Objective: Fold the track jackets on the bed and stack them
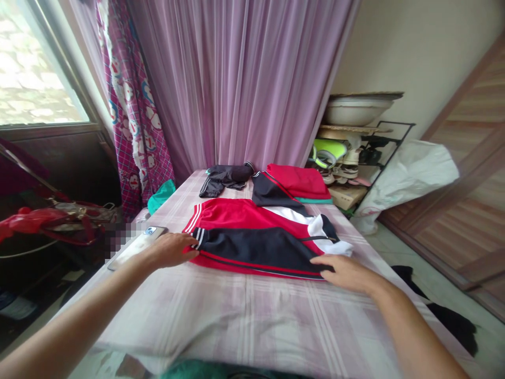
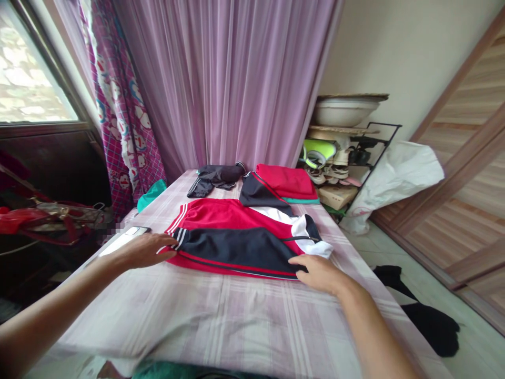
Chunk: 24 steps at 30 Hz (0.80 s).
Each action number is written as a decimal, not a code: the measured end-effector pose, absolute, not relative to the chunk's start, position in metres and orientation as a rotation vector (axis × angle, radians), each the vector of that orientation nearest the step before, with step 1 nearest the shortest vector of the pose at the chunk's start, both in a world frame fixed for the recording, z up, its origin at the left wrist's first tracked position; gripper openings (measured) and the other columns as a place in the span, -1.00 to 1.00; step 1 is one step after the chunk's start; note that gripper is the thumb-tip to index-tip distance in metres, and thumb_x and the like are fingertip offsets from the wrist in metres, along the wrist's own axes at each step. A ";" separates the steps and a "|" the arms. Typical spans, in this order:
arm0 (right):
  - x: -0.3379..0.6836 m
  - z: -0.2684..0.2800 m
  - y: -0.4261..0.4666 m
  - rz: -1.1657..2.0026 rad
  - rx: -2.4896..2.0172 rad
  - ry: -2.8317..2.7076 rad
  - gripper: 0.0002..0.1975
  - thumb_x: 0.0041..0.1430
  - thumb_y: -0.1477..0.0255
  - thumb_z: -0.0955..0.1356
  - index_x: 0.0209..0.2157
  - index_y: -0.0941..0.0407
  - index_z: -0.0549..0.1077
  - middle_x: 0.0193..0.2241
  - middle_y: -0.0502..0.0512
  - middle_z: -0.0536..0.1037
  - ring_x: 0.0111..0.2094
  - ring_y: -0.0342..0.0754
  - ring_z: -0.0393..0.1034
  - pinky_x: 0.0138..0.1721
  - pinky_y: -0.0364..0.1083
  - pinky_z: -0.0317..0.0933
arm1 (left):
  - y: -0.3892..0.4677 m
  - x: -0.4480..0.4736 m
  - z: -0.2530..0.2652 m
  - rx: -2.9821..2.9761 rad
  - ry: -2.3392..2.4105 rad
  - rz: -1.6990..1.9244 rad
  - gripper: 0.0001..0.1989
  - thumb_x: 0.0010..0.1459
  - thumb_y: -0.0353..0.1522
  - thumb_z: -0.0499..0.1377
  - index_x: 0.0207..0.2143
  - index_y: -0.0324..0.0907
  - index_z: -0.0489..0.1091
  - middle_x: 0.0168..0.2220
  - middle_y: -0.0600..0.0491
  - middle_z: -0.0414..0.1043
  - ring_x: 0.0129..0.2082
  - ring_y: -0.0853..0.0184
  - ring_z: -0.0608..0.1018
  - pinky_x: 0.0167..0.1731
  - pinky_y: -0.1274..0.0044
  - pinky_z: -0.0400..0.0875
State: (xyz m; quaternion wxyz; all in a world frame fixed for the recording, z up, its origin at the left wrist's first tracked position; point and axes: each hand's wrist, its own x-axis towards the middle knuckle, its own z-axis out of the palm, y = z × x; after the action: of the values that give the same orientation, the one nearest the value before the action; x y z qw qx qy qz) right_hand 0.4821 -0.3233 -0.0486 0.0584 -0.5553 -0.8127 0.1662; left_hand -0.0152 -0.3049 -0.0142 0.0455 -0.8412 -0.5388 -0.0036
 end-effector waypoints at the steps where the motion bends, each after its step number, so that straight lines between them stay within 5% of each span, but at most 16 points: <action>1: 0.475 -0.043 -0.317 0.482 -1.674 -2.450 -0.56 0.11 0.42 0.26 0.00 0.03 0.57 -0.02 0.13 0.61 0.01 0.09 0.49 0.07 0.03 0.32 | -0.301 -0.010 -0.010 -2.551 -1.687 -0.022 -0.68 0.24 -0.11 0.05 -0.15 0.05 0.55 -0.20 0.09 0.62 -0.23 0.25 0.63 -0.25 0.50 0.45; 5: 0.428 -0.039 -0.282 0.203 -1.512 -2.323 -0.57 0.27 0.31 0.22 0.09 0.06 0.50 0.11 0.16 0.52 0.14 0.07 0.38 0.20 0.06 0.20 | -0.282 0.024 -0.015 -2.594 -1.607 -0.262 -0.57 0.34 -0.14 -0.08 -0.02 -0.03 0.52 -0.05 0.01 0.59 -0.04 0.21 0.59 -0.04 0.42 0.41; 8: 0.393 -0.058 -0.259 0.065 -1.464 -2.318 -0.53 0.31 0.31 0.23 0.19 0.08 0.40 0.25 0.20 0.36 0.26 0.08 0.22 0.26 0.12 0.11 | -0.269 0.046 -0.041 -2.593 -1.511 -0.322 -0.54 0.34 -0.11 -0.05 0.14 -0.05 0.42 0.17 -0.05 0.43 0.21 0.15 0.40 0.22 0.28 0.21; 11: 0.377 -0.084 -0.249 0.072 -1.654 -2.354 -0.53 0.33 0.27 0.23 0.22 0.06 0.37 0.29 0.22 0.29 0.29 0.14 0.16 0.26 0.23 0.05 | -0.262 0.052 -0.070 -2.565 -1.589 -0.225 -0.49 0.33 -0.07 -0.05 0.22 -0.03 0.33 0.27 -0.07 0.31 0.30 0.08 0.29 0.26 0.13 0.08; 19: 0.383 -0.109 -0.252 0.026 -1.696 -2.281 -0.56 0.34 0.29 0.21 0.18 0.05 0.41 0.24 0.18 0.36 0.26 0.10 0.21 0.27 0.17 0.05 | -0.260 0.047 -0.080 -2.590 -1.655 -0.120 -0.43 0.33 -0.01 -0.09 0.26 -0.02 0.27 0.29 -0.09 0.27 0.30 0.08 0.28 0.27 0.09 0.02; 24: 0.381 -0.107 -0.252 0.023 -1.693 -2.289 -0.56 0.34 0.29 0.22 0.18 0.07 0.40 0.25 0.17 0.36 0.26 0.11 0.21 0.28 0.18 0.04 | -0.247 0.061 -0.055 -2.590 -1.749 -0.034 -0.45 0.30 0.04 -0.07 0.02 -0.05 0.50 0.07 -0.11 0.52 0.06 0.07 0.54 0.05 0.24 0.34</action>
State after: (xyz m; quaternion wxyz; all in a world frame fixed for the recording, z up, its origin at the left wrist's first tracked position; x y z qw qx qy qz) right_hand 0.3815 -0.2519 -0.1069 0.1467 -0.5883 -0.7952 0.0081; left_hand 0.0614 -0.2468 -0.0546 0.0080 -0.8286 -0.5596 -0.0109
